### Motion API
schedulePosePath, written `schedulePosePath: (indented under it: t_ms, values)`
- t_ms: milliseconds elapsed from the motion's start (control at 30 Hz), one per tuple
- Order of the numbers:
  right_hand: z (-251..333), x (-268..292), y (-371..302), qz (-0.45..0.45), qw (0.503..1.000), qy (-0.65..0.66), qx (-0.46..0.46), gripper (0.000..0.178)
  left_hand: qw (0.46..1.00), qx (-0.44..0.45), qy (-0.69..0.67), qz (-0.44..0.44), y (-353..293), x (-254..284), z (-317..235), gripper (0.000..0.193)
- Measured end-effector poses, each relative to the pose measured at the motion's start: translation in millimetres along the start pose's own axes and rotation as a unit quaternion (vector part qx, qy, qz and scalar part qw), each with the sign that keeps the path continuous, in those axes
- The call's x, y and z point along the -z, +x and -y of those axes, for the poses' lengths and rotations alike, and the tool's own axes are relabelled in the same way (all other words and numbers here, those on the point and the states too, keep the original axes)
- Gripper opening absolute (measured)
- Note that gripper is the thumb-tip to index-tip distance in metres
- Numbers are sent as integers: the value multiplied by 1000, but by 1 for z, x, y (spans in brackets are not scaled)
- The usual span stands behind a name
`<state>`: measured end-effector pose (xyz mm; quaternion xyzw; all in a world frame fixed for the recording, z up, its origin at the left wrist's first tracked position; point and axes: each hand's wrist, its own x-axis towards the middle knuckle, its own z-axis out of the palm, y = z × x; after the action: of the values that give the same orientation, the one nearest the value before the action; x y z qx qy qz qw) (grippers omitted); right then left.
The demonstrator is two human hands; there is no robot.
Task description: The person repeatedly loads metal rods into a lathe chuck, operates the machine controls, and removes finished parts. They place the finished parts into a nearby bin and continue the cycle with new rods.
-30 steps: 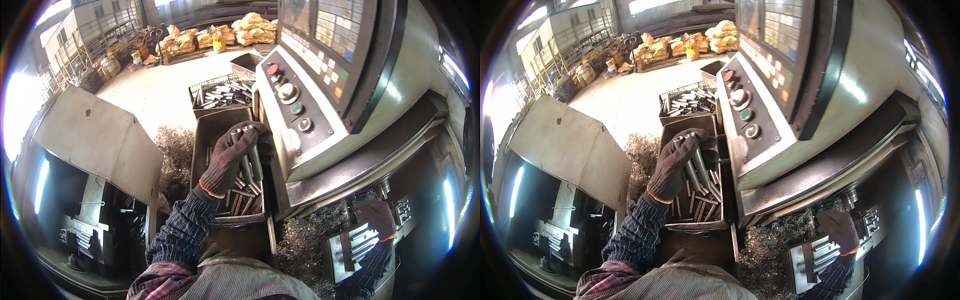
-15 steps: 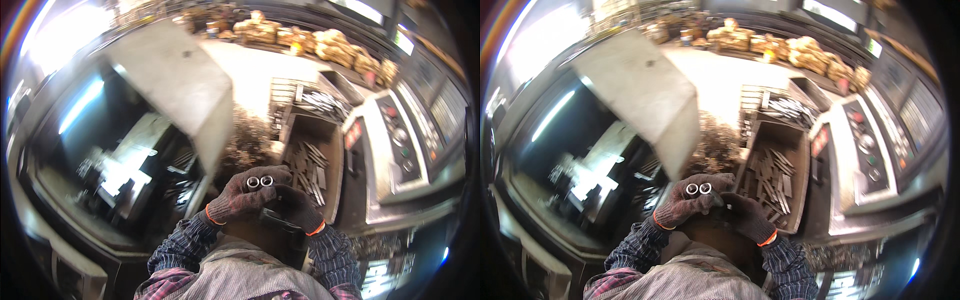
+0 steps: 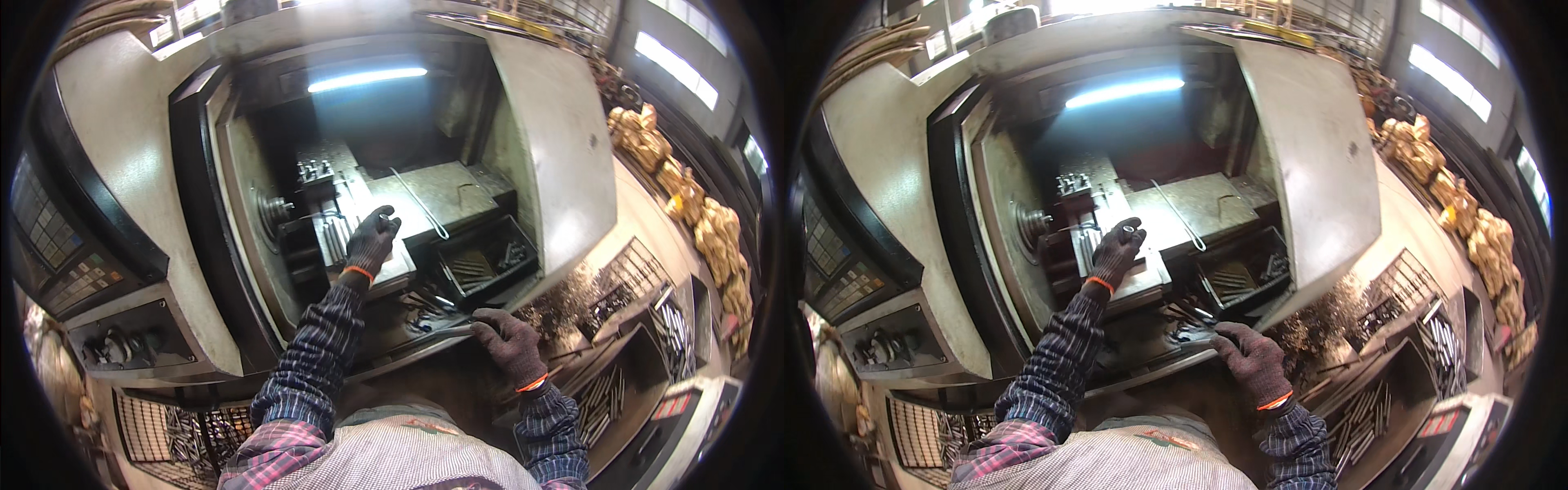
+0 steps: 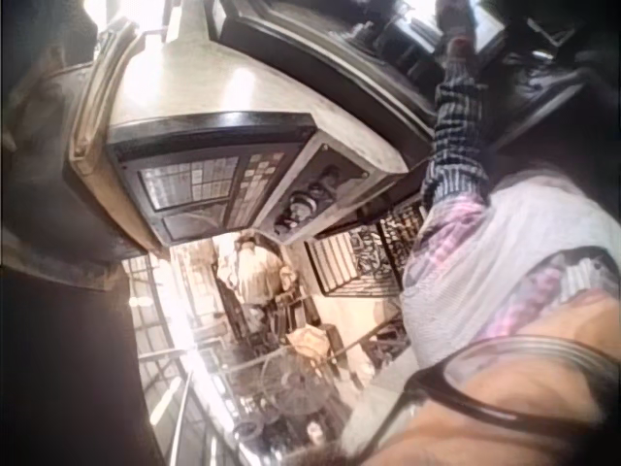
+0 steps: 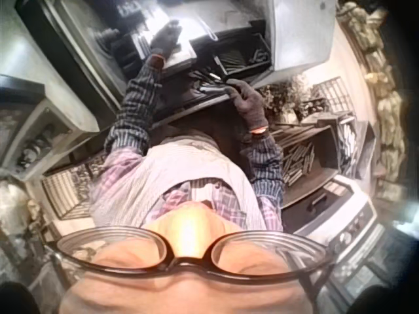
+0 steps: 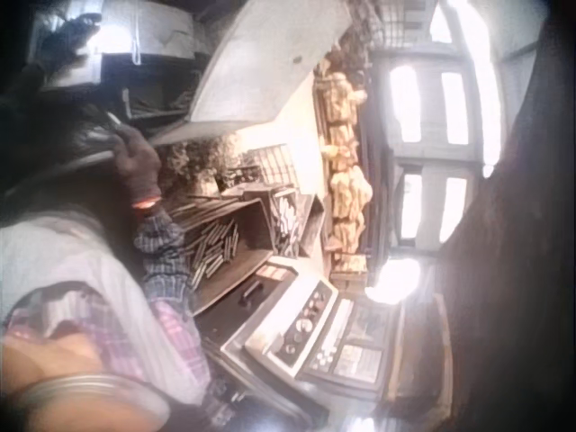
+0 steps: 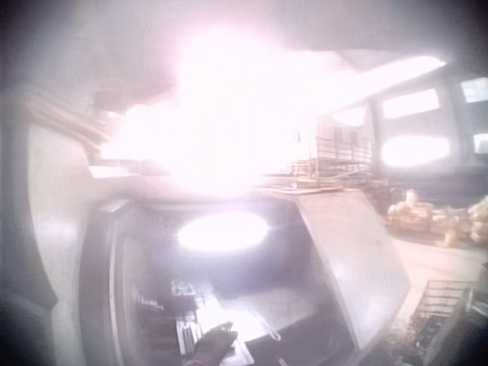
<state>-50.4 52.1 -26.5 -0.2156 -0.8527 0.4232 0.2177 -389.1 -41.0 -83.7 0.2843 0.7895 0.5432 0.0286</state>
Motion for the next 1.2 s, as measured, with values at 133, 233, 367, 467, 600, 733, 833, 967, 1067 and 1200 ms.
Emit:
schedulePosePath:
  t_ms: [133, 233, 367, 467, 600, 733, 833, 967, 1067, 1200]
  values:
    - [-9, -15, 48, 40, 998, 36, 35, 30, 964, 41, 264, -16, 95, 41, 92, 35]
    - [-21, -11, 78, 59, 996, 45, 50, 29, 881, 54, 458, -106, 140, 94, 154, 24]
    - [-43, -3, 109, 74, 996, 40, 39, 31, 757, 172, 630, -26, 166, 149, 212, 31]
    - [-63, -4, 124, 88, 991, 96, -12, 31, 625, 141, 760, 109, 173, 149, 228, 30]
    - [-92, -17, 145, 87, 986, 144, -24, 29, 672, 153, 712, 135, 188, 126, 195, 27]
    - [-108, -37, 165, 81, 975, 203, -39, 26, 795, 46, 586, 149, 191, 95, 124, 34]
    - [-106, -55, 185, 48, 969, 241, -35, 25, 901, -37, 414, -124, 156, 66, 82, 35]
    - [-90, -79, 215, 57, 937, 327, -111, 25, 943, -104, 143, -283, 89, 71, 36, 35]
    - [-71, -112, 250, 42, 929, 366, -42, 24, 927, 7, -158, -340, 26, 97, -6, 27]
    - [-52, -174, 304, 91, 907, 408, -56, 35, 826, -39, -397, -399, -47, 113, -64, 49]
